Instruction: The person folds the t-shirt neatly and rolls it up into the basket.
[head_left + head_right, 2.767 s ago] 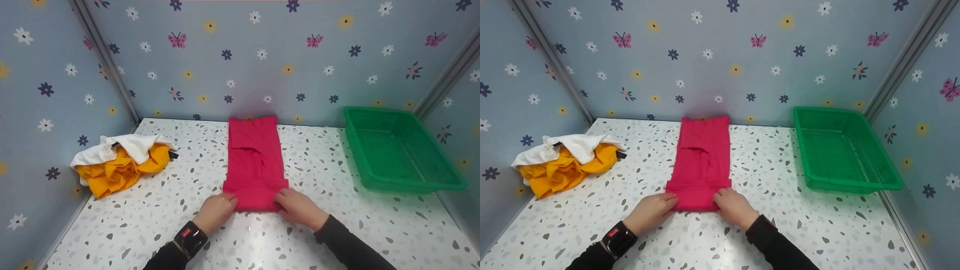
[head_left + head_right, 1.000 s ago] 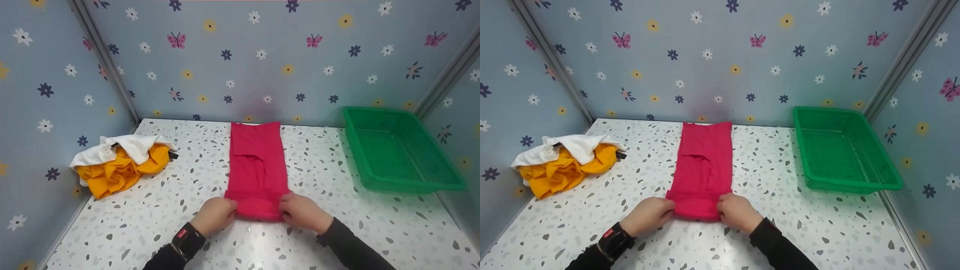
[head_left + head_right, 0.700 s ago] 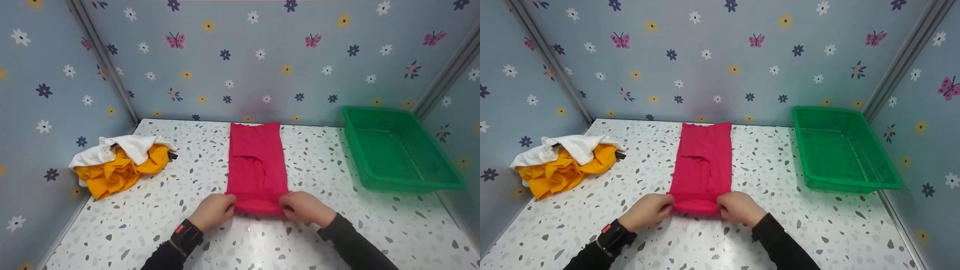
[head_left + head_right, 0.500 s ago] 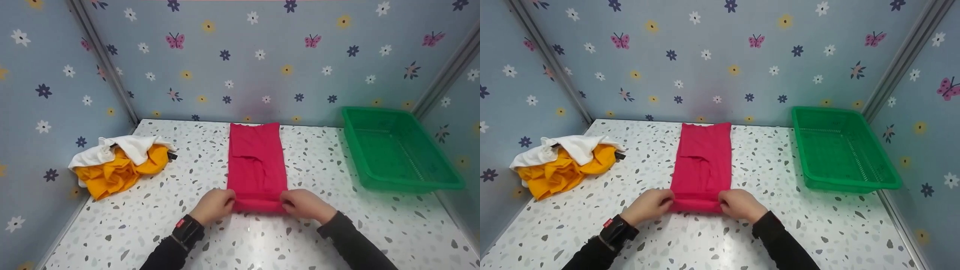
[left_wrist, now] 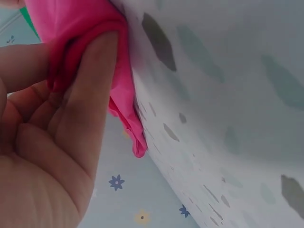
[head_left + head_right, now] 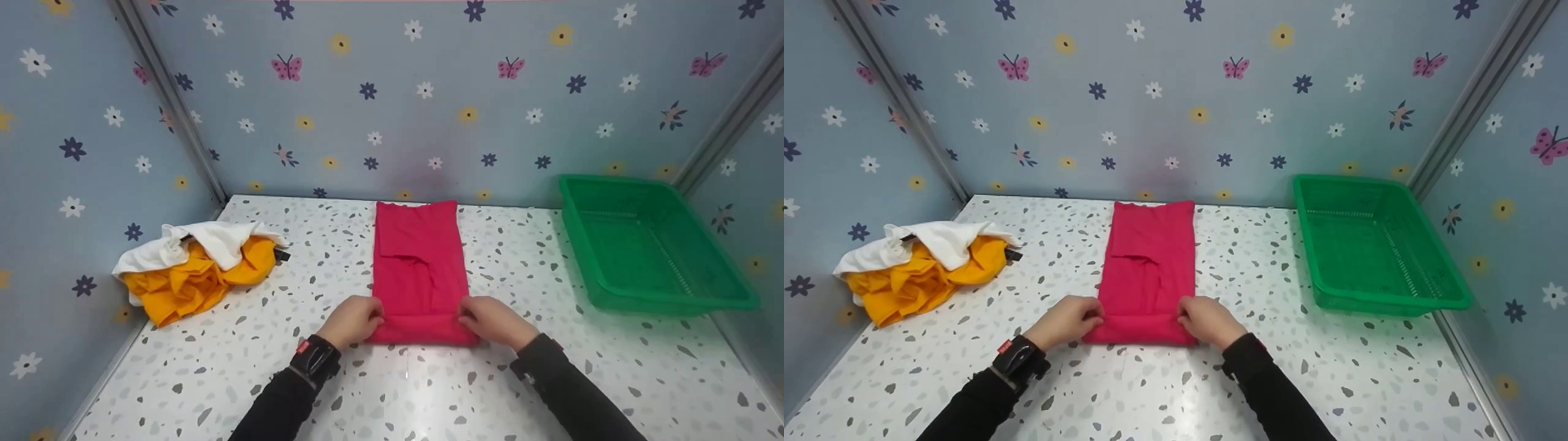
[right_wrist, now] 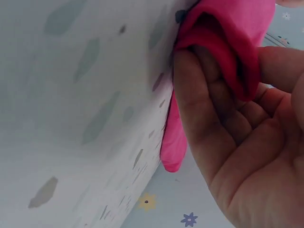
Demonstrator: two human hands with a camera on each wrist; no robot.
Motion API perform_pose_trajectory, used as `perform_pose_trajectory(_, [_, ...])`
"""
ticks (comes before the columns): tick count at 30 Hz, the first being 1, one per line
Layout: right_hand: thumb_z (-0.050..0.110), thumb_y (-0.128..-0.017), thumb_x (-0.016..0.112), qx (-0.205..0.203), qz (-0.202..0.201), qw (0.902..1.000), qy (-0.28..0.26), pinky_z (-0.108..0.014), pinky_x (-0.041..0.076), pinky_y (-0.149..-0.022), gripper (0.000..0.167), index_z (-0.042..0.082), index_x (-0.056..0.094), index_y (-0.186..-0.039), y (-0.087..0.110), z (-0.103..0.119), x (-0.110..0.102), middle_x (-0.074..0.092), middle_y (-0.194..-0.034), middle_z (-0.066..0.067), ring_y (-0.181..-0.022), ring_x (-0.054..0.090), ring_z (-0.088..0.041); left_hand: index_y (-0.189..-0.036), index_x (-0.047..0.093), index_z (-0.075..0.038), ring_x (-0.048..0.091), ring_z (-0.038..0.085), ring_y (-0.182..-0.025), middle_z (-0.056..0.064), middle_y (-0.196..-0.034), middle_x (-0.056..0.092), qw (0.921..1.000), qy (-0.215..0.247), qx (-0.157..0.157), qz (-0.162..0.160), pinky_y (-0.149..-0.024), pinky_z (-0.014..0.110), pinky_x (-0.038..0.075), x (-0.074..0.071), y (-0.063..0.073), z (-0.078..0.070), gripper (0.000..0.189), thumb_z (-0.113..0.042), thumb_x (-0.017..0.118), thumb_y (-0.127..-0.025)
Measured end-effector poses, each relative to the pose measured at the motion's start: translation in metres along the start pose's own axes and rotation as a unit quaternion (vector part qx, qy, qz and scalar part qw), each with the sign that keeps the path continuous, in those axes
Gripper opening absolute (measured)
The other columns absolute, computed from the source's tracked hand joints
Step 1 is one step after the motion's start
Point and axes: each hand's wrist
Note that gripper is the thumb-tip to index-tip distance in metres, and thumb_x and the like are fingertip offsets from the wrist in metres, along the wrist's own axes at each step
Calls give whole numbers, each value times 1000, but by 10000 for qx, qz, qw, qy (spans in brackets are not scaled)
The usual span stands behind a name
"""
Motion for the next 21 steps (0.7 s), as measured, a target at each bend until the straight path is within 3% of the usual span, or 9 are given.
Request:
perform_pose_trajectory(5, [10,-91,70,421,-10,9991,83,-34,48,-65,11,11,61,-86,-5,2,4,53,-70,4,-66,51,-14,-79,68,-10,57,15,-71,-3,-74,63,9995,-47,-305,-13,-68,33,50,2,-4,-1,9,-8,73,-86])
perform_pose_trajectory(12, [11,-89,73,481,-235,9970,563,-36,48,-64,16,10,59,-82,-6,6,8,52,-69,2,-65,51,-17,-75,66,-11,55,16,-68,-3,-69,59,9992,-268,-290,-90,-67,34,49,4,-6,-4,12,-6,73,-84])
perform_pose_trajectory(18, [15,-84,78,-52,-913,9848,1474,-37,49,-59,21,7,58,-84,1,16,9,52,-73,-4,-66,55,-22,-75,68,-9,56,16,-68,-3,-70,60,9992,-284,-263,-125,-67,34,49,6,-7,-5,9,-4,72,-82])
perform_pose_trajectory(21, [18,-82,80,-610,-1264,9715,1909,-38,54,-69,28,3,63,-99,4,26,11,62,-90,-10,-82,62,-26,-75,68,-10,56,16,-68,-3,-69,60,9991,-281,-296,-116,-67,33,49,5,-7,-6,10,-4,72,-82])
Point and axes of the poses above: each hand's wrist, its own y-axis away from the middle knuckle, its own x-axis out of the palm, z = x × y
